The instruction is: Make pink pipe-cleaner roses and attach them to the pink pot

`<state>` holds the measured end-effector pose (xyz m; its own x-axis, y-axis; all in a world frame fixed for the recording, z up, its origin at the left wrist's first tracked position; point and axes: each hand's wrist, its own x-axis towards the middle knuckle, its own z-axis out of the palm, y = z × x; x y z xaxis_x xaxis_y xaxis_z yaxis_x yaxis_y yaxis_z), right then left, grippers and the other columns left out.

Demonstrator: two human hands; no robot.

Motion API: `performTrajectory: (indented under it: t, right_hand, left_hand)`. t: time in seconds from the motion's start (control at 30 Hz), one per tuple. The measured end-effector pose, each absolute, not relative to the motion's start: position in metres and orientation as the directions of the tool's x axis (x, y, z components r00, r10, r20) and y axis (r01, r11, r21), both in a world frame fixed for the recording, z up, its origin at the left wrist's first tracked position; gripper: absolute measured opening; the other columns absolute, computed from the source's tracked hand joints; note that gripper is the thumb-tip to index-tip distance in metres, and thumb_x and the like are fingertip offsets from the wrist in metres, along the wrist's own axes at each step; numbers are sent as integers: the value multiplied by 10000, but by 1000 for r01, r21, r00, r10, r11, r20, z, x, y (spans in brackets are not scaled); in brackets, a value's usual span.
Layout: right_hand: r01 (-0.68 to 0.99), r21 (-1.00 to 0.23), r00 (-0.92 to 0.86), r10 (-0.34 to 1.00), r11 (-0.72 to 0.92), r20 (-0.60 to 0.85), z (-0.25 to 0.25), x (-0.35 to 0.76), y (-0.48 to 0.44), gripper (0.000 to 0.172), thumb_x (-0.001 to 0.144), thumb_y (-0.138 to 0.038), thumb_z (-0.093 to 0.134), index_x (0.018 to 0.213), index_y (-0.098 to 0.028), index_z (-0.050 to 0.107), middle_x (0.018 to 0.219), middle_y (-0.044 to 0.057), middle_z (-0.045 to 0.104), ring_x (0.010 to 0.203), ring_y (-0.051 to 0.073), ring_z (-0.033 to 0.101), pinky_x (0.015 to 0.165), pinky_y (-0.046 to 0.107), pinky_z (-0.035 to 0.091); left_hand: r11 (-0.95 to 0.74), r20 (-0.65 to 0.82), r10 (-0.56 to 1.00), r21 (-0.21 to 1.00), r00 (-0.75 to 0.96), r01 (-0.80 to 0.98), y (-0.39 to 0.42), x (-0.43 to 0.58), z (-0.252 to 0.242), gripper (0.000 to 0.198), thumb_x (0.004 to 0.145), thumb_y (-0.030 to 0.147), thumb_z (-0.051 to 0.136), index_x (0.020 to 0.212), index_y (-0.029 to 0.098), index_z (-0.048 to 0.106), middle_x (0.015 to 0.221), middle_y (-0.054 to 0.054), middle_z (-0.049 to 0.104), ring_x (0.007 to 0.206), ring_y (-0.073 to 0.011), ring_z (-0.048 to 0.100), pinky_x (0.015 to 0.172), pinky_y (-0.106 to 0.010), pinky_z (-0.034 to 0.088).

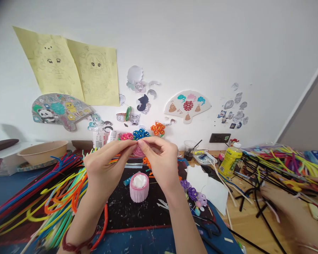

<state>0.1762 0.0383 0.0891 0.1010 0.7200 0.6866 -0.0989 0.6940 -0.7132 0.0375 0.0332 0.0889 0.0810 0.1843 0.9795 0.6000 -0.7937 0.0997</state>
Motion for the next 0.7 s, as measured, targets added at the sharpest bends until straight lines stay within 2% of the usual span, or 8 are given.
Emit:
performTrajectory:
  t: [0.3,0.7]
  right_hand:
    - [-79,-718,164,720,691,674,90,171,38,88,797,-279,777,780,-192,775,748,26,744,690,165,681,655,289,577]
    - [-106,-718,180,723,688,667,89,168,36,30,806,-231,769,795,-206,779,756,7,743,686,136,669,651,253,557]
  left_hand:
    - [-752,986,83,-35,148,658,33,36,89,108,873,60,664,918,118,744,805,-60,777,725,-136,715,693,-222,547]
    - [-754,989,79,-24,127,656,34,39,89,89,863,64,679,899,121,736,784,-53,763,679,-132,694,644,-222,536]
